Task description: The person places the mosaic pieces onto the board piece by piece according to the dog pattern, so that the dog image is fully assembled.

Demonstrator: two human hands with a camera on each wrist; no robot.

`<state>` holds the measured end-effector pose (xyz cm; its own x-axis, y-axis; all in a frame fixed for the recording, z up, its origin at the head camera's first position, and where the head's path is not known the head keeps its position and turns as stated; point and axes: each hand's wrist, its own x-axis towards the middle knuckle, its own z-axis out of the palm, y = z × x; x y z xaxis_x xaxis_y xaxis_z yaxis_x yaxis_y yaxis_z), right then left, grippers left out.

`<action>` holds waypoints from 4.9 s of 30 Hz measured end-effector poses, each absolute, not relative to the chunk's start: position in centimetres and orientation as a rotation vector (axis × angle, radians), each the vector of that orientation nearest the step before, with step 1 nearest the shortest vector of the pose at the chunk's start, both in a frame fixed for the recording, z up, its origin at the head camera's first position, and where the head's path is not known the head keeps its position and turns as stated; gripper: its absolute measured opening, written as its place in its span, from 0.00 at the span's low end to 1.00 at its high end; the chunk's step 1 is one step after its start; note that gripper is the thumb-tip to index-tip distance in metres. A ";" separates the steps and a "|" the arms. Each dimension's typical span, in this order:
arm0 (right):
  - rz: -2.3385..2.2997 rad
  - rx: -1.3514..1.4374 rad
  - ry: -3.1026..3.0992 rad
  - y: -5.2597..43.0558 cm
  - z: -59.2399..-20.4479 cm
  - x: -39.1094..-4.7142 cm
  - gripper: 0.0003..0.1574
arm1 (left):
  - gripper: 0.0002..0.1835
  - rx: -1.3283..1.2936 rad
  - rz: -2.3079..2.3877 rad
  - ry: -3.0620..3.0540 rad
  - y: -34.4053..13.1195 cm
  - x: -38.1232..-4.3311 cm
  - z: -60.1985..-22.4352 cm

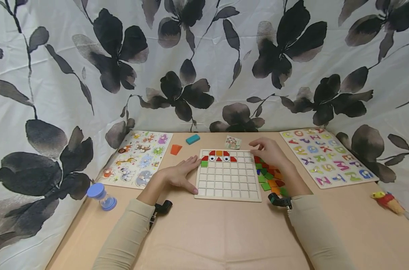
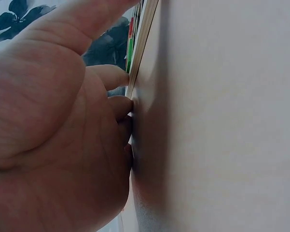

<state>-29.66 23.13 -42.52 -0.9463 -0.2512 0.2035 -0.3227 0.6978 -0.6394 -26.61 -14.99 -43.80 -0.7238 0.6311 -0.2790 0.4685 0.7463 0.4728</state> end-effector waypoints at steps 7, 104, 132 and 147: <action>0.985 0.341 -2.943 25.3 -44.5 -30.4 0.18 | 0.67 0.849 0.520 2.525 -14.9 -26.6 -43.9; 1.116 0.530 -3.021 25.7 -41.4 -28.4 0.16 | 0.67 0.875 0.510 2.526 -15.0 -27.0 -44.3; 1.239 0.549 -2.813 23.7 -42.7 -29.2 0.07 | 0.67 0.865 0.527 2.528 -14.9 -26.8 -44.0; 1.243 0.725 -2.804 14.8 -42.5 -28.5 0.04 | 0.67 0.868 0.515 2.527 -14.9 -27.0 -44.1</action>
